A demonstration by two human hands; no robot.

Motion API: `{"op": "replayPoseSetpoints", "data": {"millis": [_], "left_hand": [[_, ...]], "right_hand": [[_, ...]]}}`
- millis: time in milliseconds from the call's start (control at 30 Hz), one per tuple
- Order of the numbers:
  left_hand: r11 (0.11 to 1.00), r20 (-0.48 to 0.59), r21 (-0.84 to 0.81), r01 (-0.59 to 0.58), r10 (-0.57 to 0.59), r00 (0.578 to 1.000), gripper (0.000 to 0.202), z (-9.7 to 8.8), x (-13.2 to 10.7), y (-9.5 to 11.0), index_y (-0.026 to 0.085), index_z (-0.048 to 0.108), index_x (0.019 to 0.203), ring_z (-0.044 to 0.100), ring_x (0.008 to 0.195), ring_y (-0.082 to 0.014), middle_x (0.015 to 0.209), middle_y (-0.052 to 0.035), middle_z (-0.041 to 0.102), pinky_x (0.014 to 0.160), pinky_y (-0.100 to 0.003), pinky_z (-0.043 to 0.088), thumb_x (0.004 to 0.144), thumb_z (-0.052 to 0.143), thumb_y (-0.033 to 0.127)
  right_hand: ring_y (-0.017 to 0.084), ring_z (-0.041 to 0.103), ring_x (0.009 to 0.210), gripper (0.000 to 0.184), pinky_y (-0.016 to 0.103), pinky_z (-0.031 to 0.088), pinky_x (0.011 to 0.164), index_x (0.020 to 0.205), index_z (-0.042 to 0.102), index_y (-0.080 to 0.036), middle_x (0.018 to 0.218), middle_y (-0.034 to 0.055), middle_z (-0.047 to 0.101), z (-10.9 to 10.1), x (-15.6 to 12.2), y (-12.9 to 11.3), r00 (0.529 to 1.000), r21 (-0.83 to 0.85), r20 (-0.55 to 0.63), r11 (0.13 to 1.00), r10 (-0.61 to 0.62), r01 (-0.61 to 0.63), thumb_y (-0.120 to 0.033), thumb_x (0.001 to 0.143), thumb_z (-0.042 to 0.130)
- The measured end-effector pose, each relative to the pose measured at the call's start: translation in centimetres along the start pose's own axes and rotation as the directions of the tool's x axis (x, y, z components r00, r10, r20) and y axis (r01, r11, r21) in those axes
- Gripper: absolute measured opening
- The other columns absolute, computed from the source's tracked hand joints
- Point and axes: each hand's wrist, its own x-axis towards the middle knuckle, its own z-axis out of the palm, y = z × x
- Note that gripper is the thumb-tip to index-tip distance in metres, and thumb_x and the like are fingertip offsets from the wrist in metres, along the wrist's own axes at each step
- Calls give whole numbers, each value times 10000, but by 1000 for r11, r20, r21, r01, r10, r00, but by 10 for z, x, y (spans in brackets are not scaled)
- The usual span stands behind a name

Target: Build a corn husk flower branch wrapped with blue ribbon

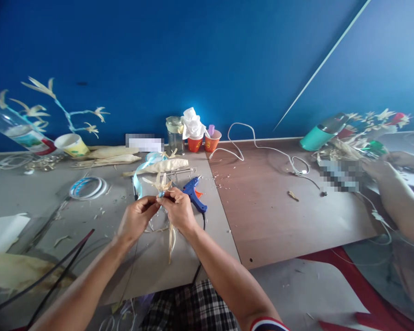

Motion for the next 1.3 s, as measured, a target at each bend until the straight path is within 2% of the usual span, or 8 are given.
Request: {"op": "replayPoseSetpoints", "data": {"millis": [167,300,367,533,633,767,1033,1300], "left_hand": [[994,22,-73,81,-79,997,218,-3,-3,3,152,692,774,407,511,-93,550,35,512,487,-211,314,708,679,359],[960,26,-253,118,-115,993,241,-5,-4,-1,145,676,849,374,509,-76,577,38,483,483,-203,295,729,663,354],[952,14,-283,118,-119,993,237,-5,-3,-4,142,668,846,378,512,-75,578,39,479,488,-202,302,720,670,342],[942,-57,-325,88,-112,992,230,-4,-1,-8,150,645,808,407,532,-75,608,37,509,521,-204,343,716,687,357],[926,-80,-368,90,-127,989,224,-1,-1,-7,153,632,792,428,542,-73,637,33,533,527,-203,356,707,703,347],[866,-88,-494,72,-132,987,200,5,-3,-2,154,608,742,469,569,-79,631,29,538,552,-204,383,687,713,314],[809,-76,-582,85,-158,984,202,8,-3,3,151,602,708,469,557,-70,618,26,551,537,-189,389,652,740,289],[834,-76,-548,59,-120,990,192,6,-2,-1,161,613,756,517,635,-96,680,18,571,617,-214,441,682,725,299]], "right_hand": [[125,507,680,126,252,408,663,728,625,-176,717,-4,554,0,-3,-5,997,108,66,993,44,-51,-289,693,668],[91,470,605,271,228,392,588,950,626,-197,794,-10,575,-1,-4,-10,977,160,197,980,83,-115,-299,703,674],[93,482,613,277,230,402,596,925,635,-178,795,-3,588,-1,-3,-10,972,103,213,987,101,-125,-306,687,696],[110,492,618,202,230,399,582,795,649,-144,671,-10,574,2,-1,-7,984,-4,104,989,147,-147,-324,704,666],[113,480,601,100,232,390,579,703,611,-163,633,-23,549,4,-5,-9,994,-132,60,988,87,-79,-261,713,630],[127,490,629,101,238,388,611,640,571,-191,645,-19,532,6,-11,-12,991,-337,73,933,-110,128,-154,731,548],[145,520,652,132,255,380,628,660,560,-192,666,5,536,6,-17,-9,954,-412,158,861,-253,297,-113,755,513],[127,505,616,94,237,376,589,649,575,-186,654,-17,555,8,-14,-6,995,-265,69,960,-71,87,-178,741,560]]}}
